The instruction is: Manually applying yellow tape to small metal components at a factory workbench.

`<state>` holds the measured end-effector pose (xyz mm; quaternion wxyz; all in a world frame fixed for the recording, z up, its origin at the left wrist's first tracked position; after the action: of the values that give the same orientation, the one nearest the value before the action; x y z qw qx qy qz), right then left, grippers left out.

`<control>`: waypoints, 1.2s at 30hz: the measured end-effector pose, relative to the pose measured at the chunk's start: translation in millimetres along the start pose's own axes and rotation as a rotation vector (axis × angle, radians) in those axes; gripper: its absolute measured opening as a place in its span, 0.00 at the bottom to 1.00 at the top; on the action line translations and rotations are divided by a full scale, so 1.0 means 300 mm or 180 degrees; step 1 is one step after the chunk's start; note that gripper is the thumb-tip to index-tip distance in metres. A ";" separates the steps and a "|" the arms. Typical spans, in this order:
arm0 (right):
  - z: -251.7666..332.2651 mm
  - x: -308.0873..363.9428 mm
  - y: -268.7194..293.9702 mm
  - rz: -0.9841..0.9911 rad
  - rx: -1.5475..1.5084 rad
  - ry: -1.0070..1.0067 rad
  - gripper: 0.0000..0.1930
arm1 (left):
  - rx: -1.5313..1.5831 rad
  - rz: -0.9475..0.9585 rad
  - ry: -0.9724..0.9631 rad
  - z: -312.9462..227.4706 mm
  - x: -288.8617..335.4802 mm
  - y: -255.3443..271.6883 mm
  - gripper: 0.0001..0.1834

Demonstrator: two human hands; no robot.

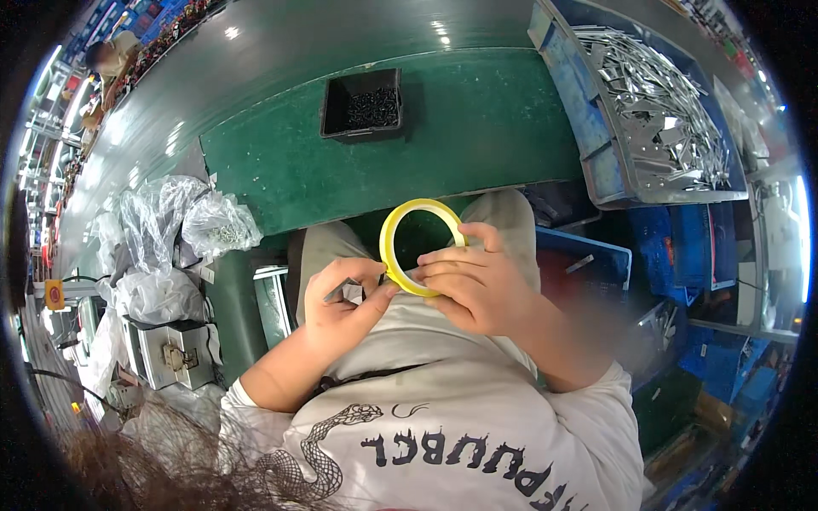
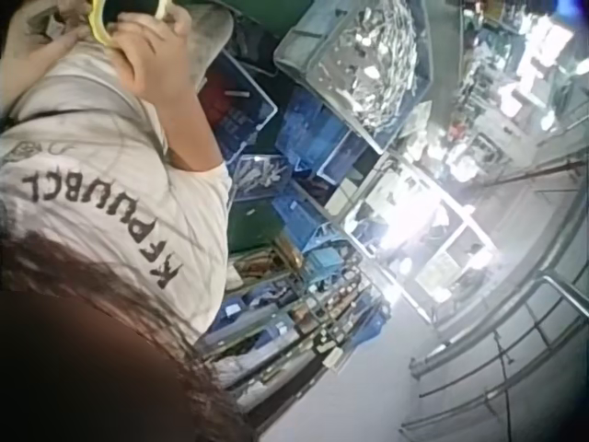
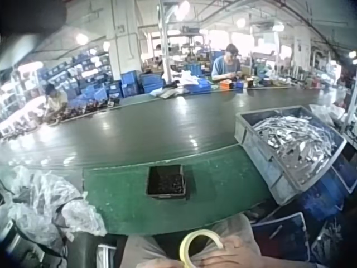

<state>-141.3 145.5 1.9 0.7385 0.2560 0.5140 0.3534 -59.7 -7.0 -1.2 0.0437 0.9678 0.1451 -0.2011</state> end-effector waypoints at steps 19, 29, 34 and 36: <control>0.003 0.009 -0.020 0.0120 0.0167 0.0055 0.09 | 0.0157 0.0126 0.0323 0.025 0.014 0.001 0.11; 0.014 -0.001 -0.009 0.0022 0.0283 0.0107 0.10 | 0.0130 0.0232 0.0501 0.033 0.002 0.004 0.09; 0.031 -0.013 0.003 0.0048 0.0565 -0.0012 0.14 | 0.0149 0.0450 0.0862 0.048 0.005 -0.020 0.08; 0.027 -0.023 -0.002 0.0093 0.0744 -0.0073 0.15 | 0.0537 0.0293 0.1106 0.065 0.024 -0.027 0.06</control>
<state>-135.1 139.6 8.4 0.7043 0.3518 0.5394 0.2989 -63.2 -0.1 -22.3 -0.0542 0.9938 0.0888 -0.0402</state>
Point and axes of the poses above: each hand's wrist, its own x-axis away from the middle knuckle, its own y-axis out of the back of the hand, z = x × y, the point moved 7 cm from there along -x, towards the middle knuckle, and after that the axes turned 11 degrees about x, right-handed, at the moved point
